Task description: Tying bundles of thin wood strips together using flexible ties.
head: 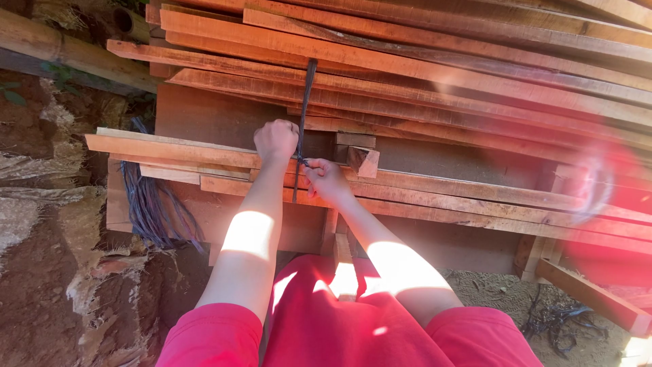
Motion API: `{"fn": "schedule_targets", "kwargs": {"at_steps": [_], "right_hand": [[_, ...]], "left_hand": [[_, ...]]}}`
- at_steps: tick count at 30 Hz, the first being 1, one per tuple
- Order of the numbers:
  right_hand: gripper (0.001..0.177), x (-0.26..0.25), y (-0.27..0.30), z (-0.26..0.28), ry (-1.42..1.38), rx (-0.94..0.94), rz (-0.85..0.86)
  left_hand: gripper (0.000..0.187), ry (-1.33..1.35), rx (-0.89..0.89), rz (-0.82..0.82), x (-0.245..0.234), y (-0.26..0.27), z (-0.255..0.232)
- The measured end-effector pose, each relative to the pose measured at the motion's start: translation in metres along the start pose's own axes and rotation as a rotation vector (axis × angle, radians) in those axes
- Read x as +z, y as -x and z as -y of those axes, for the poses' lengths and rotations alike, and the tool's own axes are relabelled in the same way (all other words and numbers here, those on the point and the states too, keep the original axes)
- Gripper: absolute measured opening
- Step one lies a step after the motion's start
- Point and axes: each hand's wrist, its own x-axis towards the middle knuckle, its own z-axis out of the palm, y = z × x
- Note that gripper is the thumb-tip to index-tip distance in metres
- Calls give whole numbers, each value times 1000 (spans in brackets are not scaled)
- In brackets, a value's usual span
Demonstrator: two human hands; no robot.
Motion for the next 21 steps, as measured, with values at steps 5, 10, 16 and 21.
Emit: {"fn": "schedule_targets", "kwargs": {"at_steps": [5,10,16,21], "right_hand": [[35,3,4,4,138,-88,-60],[25,5,4,8,570,-277,-229],[8,5,-17,-12,414,-238,-269],[21,-5,-23,-9,-182,-46,-70]], "left_hand": [[31,4,-4,-25,4,-1,1],[31,3,-3,-66,12,-4,3],[29,6,-5,-54,4,2,1],[27,14,-2,-52,6,0,1]]}}
